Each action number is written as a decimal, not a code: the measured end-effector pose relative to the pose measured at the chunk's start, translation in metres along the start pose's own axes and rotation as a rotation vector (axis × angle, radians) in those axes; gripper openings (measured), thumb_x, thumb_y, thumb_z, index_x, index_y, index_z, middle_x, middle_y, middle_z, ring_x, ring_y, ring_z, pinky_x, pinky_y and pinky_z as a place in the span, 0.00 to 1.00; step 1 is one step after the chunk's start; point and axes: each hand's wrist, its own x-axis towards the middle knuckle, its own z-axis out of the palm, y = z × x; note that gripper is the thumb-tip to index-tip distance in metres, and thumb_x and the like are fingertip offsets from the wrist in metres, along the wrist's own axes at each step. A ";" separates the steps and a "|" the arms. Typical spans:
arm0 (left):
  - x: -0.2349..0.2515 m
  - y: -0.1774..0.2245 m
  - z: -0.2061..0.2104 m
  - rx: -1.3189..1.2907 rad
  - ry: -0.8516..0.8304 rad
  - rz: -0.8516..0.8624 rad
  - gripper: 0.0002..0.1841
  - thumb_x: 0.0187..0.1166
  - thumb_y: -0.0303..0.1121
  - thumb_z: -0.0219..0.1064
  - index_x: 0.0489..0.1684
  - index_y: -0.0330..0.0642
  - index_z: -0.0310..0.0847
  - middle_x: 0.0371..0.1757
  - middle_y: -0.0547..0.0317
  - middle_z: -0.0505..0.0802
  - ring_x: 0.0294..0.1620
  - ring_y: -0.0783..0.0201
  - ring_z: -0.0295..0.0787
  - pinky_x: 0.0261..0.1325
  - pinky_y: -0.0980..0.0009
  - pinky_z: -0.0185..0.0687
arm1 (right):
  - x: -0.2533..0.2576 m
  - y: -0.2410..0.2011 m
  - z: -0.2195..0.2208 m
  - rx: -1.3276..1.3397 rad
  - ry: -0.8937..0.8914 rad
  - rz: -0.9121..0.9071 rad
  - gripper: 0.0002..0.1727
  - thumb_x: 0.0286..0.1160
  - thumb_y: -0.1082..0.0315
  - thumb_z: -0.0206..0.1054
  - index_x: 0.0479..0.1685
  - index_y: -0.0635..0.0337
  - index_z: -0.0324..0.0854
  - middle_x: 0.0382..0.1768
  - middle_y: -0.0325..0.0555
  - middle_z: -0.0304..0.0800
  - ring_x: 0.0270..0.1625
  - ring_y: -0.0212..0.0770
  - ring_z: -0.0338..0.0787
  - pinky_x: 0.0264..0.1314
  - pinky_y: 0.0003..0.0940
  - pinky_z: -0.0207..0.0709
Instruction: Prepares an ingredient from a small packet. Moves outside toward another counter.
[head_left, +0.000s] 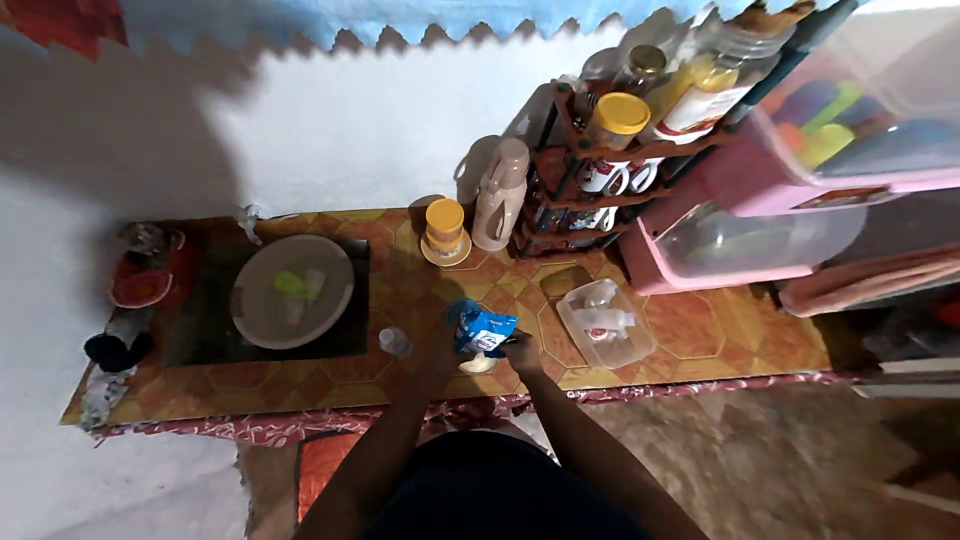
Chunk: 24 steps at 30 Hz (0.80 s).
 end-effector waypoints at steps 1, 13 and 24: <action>0.000 0.001 0.000 0.003 0.002 -0.005 0.50 0.73 0.37 0.79 0.94 0.37 0.49 0.81 0.32 0.76 0.82 0.42 0.73 0.85 0.49 0.67 | 0.000 0.000 0.000 -0.005 0.003 0.003 0.14 0.64 0.77 0.76 0.50 0.68 0.89 0.45 0.55 0.94 0.44 0.45 0.93 0.53 0.46 0.85; 0.010 0.004 0.009 0.127 0.010 -0.104 0.35 0.82 0.41 0.70 0.87 0.36 0.63 0.76 0.33 0.81 0.79 0.39 0.77 0.82 0.43 0.68 | 0.003 0.005 0.000 -0.019 0.035 -0.016 0.12 0.62 0.78 0.78 0.46 0.68 0.91 0.44 0.55 0.95 0.46 0.45 0.93 0.56 0.48 0.85; 0.001 0.017 -0.002 0.239 -0.089 -0.067 0.35 0.79 0.32 0.72 0.86 0.32 0.63 0.78 0.31 0.79 0.80 0.38 0.75 0.83 0.44 0.68 | 0.004 0.008 0.003 -0.006 0.052 -0.021 0.11 0.64 0.77 0.77 0.46 0.67 0.91 0.46 0.56 0.94 0.48 0.47 0.93 0.58 0.50 0.84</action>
